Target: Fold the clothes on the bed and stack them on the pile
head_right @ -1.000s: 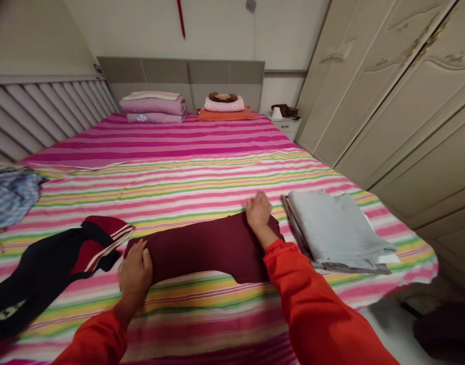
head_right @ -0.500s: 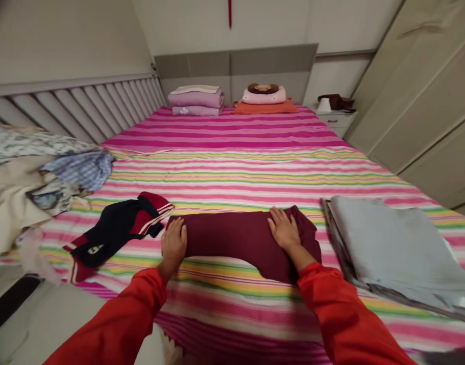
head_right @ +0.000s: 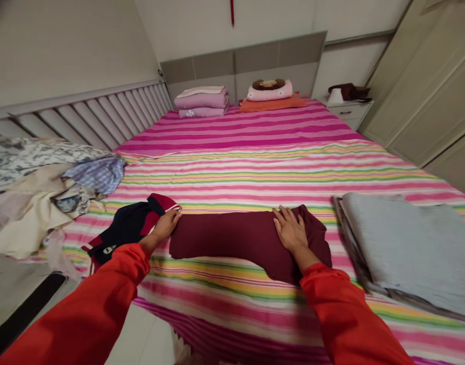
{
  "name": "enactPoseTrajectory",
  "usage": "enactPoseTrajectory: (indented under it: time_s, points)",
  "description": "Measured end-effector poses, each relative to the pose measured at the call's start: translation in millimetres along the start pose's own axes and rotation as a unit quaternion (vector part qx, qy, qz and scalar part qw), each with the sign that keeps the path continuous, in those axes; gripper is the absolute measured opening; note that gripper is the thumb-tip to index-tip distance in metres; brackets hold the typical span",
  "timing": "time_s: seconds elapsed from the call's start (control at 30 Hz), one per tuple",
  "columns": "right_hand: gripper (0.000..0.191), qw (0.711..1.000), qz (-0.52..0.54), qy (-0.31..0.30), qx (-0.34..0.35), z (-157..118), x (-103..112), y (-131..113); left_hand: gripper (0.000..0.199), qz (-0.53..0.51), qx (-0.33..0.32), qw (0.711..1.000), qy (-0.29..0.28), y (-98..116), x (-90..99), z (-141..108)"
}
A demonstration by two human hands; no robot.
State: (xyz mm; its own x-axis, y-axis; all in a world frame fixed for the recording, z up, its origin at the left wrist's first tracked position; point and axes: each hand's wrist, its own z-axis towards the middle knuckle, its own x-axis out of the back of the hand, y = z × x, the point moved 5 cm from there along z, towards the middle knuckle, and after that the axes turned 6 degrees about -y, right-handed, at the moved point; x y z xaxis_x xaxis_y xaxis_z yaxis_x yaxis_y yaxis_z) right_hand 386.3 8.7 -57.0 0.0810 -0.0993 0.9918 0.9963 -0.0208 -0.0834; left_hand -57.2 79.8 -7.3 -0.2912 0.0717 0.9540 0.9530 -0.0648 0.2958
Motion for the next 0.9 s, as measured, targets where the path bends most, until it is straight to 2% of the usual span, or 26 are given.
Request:
enactPoseTrajectory:
  time_s: [0.17,0.27,0.33,0.4,0.5,0.57,0.63,0.67,0.73,0.9]
  points:
    - [0.049,1.0,-0.007,0.003,-0.004,-1.2,2.2,-1.9,0.025,0.05,0.054,0.996,-0.052,-16.5,15.6,-5.9]
    - [0.049,1.0,-0.007,-0.008,-0.01,-1.4,5.3,-3.8,0.022,0.064,0.058,0.995,-0.048,-2.3,20.2,-5.8]
    - [0.049,1.0,-0.006,-0.011,-0.011,-1.3,5.9,-4.2,0.027,0.062,0.035,0.997,-0.026,26.7,15.4,-6.5]
    - [0.049,1.0,-0.005,-0.006,-0.009,-1.3,5.4,-3.8,0.034,0.047,-0.019,0.999,-0.007,72.8,-0.6,-10.2]
    - [0.05,1.0,-0.001,0.003,-0.003,-1.3,3.7,-2.6,0.038,0.014,-0.132,0.991,-0.019,156.0,-44.2,-19.6]
    - [0.05,1.0,0.002,0.002,-0.001,-1.1,2.3,-1.4,0.044,-0.017,-0.237,0.971,-0.035,202.1,-73.2,-26.4]
    - [0.051,1.0,0.006,-0.003,-0.002,-0.8,1.2,-0.2,0.05,-0.03,-0.274,0.96,-0.04,216.9,-91.1,-28.2]
    - [0.05,1.0,0.007,-0.004,-0.002,-0.7,0.9,0.1,0.052,-0.03,-0.268,0.962,-0.037,211.0,-94.3,-27.0]
    - [0.05,1.0,0.011,-0.002,-0.003,-0.8,0.8,0.3,0.052,-0.014,-0.22,0.975,-0.023,176.4,-89.5,-22.4]
    - [0.05,1.0,0.022,-0.008,-0.005,-0.8,1.2,-1.7,0.049,0.056,-0.062,0.996,0.021,50.8,-45.6,-23.0]
